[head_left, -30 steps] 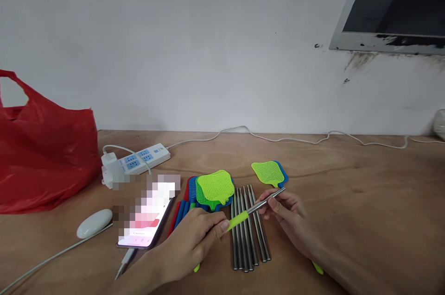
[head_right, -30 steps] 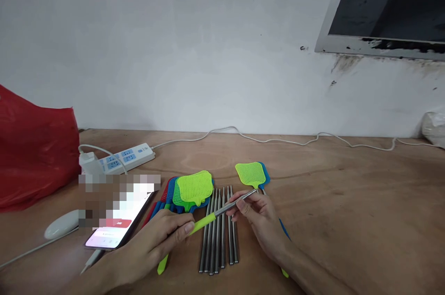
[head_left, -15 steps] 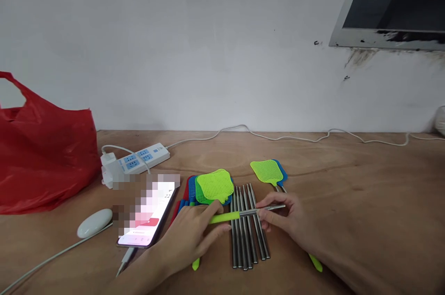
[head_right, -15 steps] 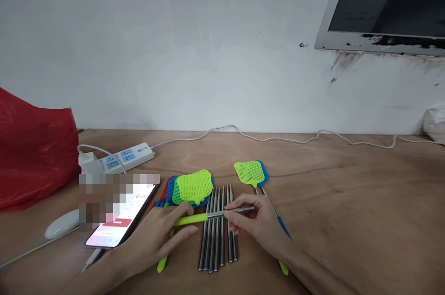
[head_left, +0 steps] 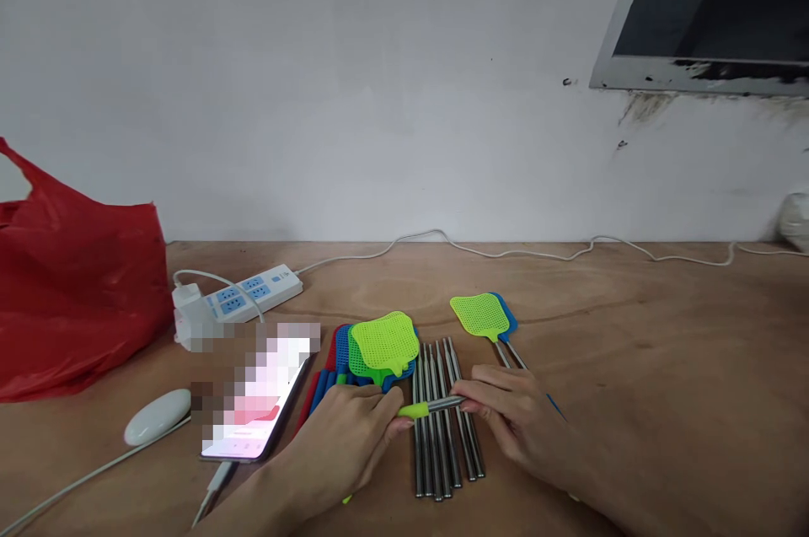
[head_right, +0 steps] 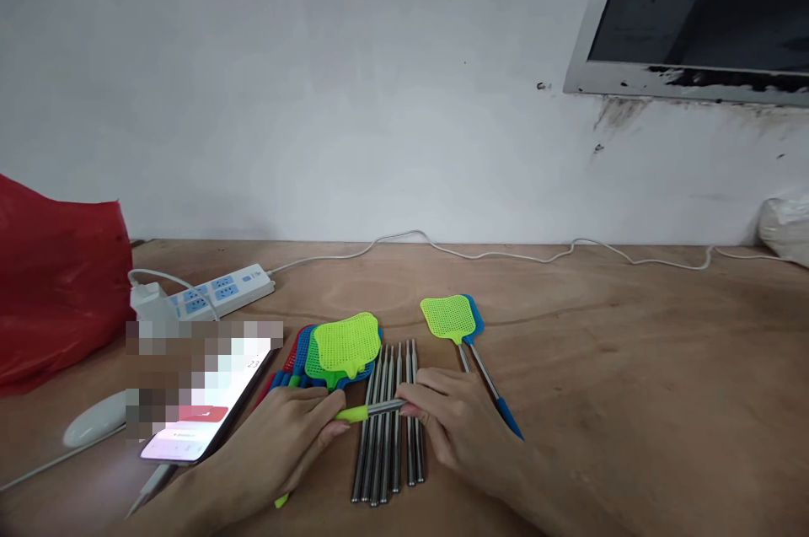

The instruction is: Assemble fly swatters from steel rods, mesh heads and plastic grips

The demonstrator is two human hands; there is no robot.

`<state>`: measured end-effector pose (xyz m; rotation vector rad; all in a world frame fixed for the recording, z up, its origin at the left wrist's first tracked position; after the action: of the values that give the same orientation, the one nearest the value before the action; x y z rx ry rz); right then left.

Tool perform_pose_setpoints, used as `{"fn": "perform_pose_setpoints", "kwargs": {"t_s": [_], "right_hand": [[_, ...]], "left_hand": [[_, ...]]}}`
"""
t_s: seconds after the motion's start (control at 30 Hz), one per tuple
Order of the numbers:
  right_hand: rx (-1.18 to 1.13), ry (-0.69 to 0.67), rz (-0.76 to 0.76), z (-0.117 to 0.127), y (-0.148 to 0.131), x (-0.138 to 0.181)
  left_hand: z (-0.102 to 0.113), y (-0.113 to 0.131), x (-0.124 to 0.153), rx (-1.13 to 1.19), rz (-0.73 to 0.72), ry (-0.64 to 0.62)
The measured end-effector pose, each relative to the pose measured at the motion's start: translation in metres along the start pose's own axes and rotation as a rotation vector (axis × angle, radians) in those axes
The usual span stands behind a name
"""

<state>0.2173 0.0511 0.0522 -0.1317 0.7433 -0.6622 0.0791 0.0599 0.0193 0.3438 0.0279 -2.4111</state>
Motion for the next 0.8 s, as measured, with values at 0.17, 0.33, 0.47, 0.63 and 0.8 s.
{"fn": "perform_pose_setpoints", "kwargs": {"t_s": [0.17, 0.33, 0.47, 0.63, 0.8], "right_hand": [[0.141, -0.016, 0.086, 0.004, -0.007, -0.002], [0.088, 0.013, 0.076, -0.003, -0.001, 0.001], [-0.012, 0.131, 0.046, 0.002, 0.002, 0.003], [-0.002, 0.158, 0.040, 0.006, 0.001, 0.003], [0.002, -0.041, -0.005, -0.010, 0.013, 0.006]], "left_hand": [[-0.003, 0.003, 0.002, 0.098, 0.032, -0.090], [-0.007, -0.001, 0.003, 0.112, 0.078, -0.113], [-0.008, -0.005, 0.004, 0.066, 0.105, -0.099], [-0.006, -0.004, 0.004, 0.072, 0.084, -0.084], [-0.007, -0.008, 0.001, 0.048, 0.065, -0.023]]}}
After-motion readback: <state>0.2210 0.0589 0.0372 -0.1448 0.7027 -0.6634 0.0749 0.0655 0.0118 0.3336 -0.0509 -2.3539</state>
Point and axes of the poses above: each hand's wrist, its own x-axis away from the middle knuckle, its own z-axis out of the back of the hand, y = z × x, the point moved 9 cm from there along -x, towards the middle knuckle, and after that the axes turned 4 degrees about y, right-handed, at the moved point
